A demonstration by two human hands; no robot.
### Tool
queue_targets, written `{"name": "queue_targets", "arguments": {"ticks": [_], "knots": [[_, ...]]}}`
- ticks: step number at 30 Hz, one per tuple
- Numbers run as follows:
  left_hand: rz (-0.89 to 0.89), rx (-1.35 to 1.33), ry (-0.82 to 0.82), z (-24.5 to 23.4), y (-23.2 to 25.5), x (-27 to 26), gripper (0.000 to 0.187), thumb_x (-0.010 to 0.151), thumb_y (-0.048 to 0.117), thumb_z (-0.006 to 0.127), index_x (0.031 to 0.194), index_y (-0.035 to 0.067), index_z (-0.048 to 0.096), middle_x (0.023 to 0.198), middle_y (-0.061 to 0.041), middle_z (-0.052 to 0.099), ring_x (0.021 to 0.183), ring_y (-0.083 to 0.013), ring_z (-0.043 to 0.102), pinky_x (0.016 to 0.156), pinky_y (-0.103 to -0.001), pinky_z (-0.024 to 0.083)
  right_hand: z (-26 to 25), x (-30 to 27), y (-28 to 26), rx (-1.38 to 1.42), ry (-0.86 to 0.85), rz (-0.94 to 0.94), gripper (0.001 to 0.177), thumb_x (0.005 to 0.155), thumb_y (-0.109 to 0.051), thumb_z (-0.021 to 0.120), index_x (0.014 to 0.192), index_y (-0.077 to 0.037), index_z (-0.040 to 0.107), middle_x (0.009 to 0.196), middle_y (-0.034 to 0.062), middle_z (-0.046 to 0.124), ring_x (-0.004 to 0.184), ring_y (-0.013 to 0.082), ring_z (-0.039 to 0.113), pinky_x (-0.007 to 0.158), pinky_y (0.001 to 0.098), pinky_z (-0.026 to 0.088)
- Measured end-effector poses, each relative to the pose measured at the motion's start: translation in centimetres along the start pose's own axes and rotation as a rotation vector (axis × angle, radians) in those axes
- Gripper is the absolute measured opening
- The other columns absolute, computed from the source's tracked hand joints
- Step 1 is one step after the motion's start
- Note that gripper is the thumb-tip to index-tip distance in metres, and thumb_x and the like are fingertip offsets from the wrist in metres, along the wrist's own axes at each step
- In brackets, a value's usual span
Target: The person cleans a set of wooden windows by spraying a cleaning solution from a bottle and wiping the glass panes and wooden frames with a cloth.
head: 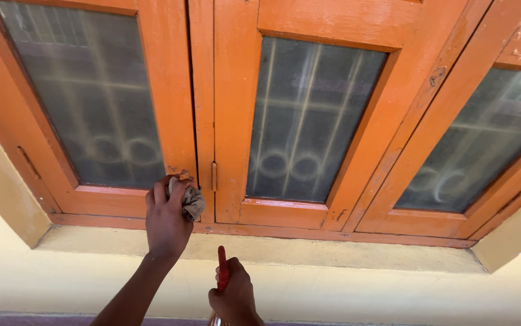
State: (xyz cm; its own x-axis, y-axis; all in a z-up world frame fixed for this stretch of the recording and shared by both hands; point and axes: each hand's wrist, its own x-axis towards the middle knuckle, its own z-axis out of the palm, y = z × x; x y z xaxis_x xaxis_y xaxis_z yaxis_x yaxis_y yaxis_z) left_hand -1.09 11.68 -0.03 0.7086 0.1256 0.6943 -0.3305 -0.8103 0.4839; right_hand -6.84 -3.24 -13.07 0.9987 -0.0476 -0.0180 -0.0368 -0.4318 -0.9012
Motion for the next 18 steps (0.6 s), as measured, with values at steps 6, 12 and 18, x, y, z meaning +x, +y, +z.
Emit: {"name": "queue_targets", "arguments": {"ticks": [6, 12, 18], "knots": [[-0.024, 0.038, -0.004, -0.2, -1.0, -0.4, 0.072, 0.063, -0.015, 0.075, 0.125, 0.02, 0.061, 0.137, -0.011, 0.05, 0.123, -0.0431, 0.05, 0.089, -0.05, 0.055, 0.5, 0.1, 0.0, 0.0, -0.011, -0.006, 0.032, 0.066, -0.001, 0.063, 0.096, -0.01, 0.057, 0.093, 0.0059, 0.065, 0.086, 0.0242, 0.068, 0.076, 0.0355, 0.055], [-0.029, 0.017, -0.012, 0.4, -0.4, -0.4, 0.071, 0.064, -0.014, 0.076, 0.125, 0.02, 0.061, 0.137, -0.011, 0.05, 0.123, -0.0435, 0.049, 0.088, -0.05, 0.055, -0.5, 1.1, 1.5, -0.012, 0.0, -0.046, 0.029, 0.068, 0.001, 0.061, 0.095, -0.008, 0.057, 0.089, 0.0074, 0.067, 0.085, 0.0233, 0.068, 0.077, 0.0353, 0.056], [0.006, 0.006, -0.018, 2.5, 1.3, -0.4, 0.07, 0.063, -0.012, 0.076, 0.124, 0.02, 0.061, 0.135, -0.012, 0.051, 0.123, -0.0436, 0.05, 0.091, -0.052, 0.053, -4.6, 2.9, 3.5, 0.231, 0.153, -0.001, 0.04, 0.07, 0.005, 0.064, 0.105, -0.012, 0.059, 0.1, 0.0022, 0.069, 0.082, 0.0158, 0.069, 0.077, 0.0307, 0.058]]}}
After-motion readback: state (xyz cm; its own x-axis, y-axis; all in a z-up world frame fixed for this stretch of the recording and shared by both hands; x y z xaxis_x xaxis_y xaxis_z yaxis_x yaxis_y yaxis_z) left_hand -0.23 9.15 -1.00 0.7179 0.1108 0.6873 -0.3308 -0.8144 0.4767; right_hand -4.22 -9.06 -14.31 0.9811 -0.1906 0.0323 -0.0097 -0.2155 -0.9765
